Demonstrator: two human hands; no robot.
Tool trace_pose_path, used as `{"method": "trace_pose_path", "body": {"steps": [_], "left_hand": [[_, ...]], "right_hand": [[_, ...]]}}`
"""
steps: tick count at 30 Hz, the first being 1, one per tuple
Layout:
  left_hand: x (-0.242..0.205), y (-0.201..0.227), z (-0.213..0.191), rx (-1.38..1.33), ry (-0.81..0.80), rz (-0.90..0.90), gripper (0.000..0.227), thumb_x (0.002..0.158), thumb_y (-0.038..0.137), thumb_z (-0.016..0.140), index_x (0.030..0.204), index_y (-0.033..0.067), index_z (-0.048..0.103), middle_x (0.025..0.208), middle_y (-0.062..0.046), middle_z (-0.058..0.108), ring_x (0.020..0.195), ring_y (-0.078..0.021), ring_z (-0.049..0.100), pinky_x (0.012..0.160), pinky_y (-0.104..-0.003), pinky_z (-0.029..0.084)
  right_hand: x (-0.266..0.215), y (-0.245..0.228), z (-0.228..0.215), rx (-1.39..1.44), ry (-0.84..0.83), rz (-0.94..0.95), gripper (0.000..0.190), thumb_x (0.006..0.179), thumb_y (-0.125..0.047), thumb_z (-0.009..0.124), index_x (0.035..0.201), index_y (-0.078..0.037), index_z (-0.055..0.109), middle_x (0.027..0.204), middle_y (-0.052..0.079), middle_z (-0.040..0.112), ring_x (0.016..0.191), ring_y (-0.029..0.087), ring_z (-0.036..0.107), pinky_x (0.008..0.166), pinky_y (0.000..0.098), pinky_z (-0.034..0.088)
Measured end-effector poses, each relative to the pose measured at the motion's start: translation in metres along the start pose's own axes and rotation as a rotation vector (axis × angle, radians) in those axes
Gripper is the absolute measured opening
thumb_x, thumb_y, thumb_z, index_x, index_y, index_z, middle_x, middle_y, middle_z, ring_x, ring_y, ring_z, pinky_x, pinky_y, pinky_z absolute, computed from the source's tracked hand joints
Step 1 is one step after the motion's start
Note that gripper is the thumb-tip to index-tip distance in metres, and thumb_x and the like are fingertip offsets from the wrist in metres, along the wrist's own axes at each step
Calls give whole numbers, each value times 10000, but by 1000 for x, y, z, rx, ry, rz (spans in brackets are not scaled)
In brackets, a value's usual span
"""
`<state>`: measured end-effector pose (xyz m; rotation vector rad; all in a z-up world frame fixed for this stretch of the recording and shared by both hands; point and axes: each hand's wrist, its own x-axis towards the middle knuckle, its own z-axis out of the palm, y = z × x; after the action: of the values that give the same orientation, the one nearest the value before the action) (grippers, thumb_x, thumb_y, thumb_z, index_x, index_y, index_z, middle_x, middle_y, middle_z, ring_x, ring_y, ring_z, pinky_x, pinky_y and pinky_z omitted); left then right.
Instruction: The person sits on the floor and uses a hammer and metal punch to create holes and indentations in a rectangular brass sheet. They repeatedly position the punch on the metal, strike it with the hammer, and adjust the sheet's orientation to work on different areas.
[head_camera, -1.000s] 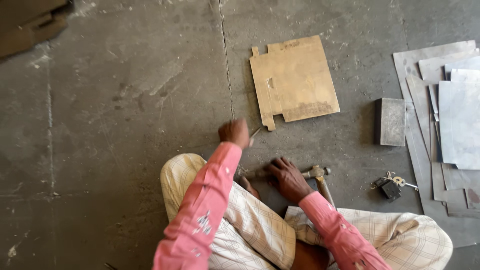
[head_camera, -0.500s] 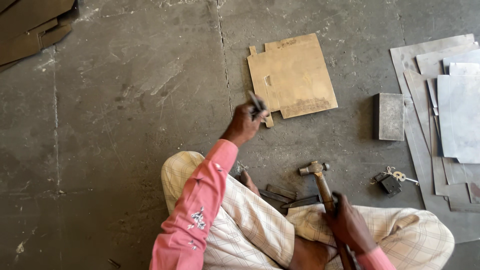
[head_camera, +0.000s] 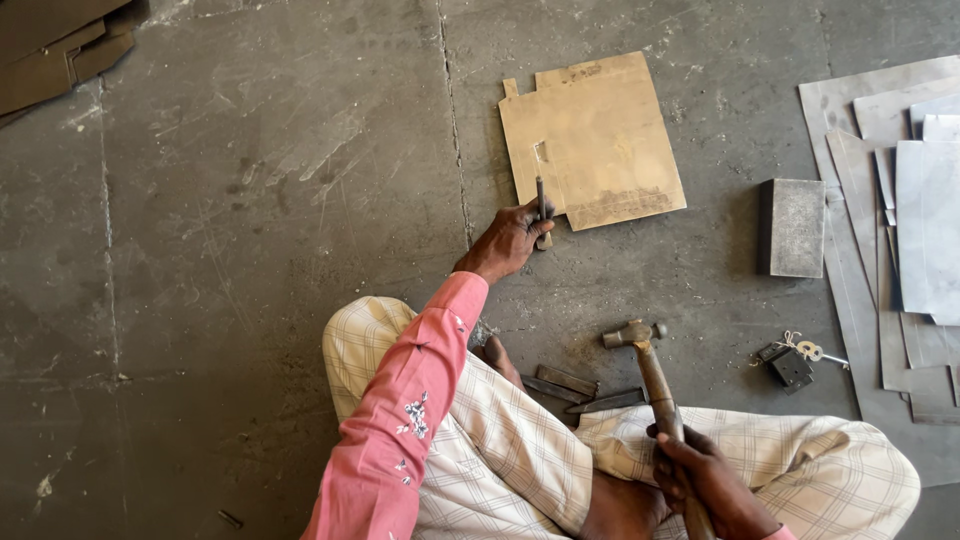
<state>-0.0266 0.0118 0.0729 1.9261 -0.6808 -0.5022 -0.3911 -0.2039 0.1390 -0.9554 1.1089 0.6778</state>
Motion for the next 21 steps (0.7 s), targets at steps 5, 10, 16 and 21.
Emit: {"method": "trace_pose_path", "body": {"steps": [5, 10, 16, 21], "left_hand": [[2, -7, 1, -87, -28, -22, 92, 1036, 114, 608, 1067, 67, 536, 735, -51, 629, 697, -131, 665, 626, -364, 576], [1, -8, 4, -24, -37, 68, 95, 1043, 90, 574, 1137, 82, 564, 762, -54, 632, 717, -128, 657, 631, -357, 573], [-7, -22, 14, 113, 40, 274, 241, 1065, 23, 512, 1275, 112, 587, 848, -111, 636, 772, -213, 652, 732, -371, 567], [-13, -17, 17, 239, 91, 334, 317, 983, 32, 581, 1290, 112, 600, 973, -192, 687, 854, -361, 689, 735, -431, 565]], "right_hand": [[-4, -22, 14, -452, 103, -363, 309, 941, -157, 649, 1201, -23, 549, 692, 76, 565, 529, 164, 533, 446, 341, 467], [-44, -76, 13, -653, 161, -918, 242, 895, -151, 648, 1041, 5, 535, 660, 69, 666, 509, 151, 624, 412, 295, 525], [-71, -130, 34, -965, 266, -1477, 193, 972, -155, 591, 1079, -13, 516, 706, 55, 610, 543, 141, 574, 454, 297, 472], [-67, -163, 64, -1391, 271, -999, 199, 962, -148, 598, 1071, -23, 487, 667, 51, 593, 502, 159, 556, 429, 316, 449]]}}
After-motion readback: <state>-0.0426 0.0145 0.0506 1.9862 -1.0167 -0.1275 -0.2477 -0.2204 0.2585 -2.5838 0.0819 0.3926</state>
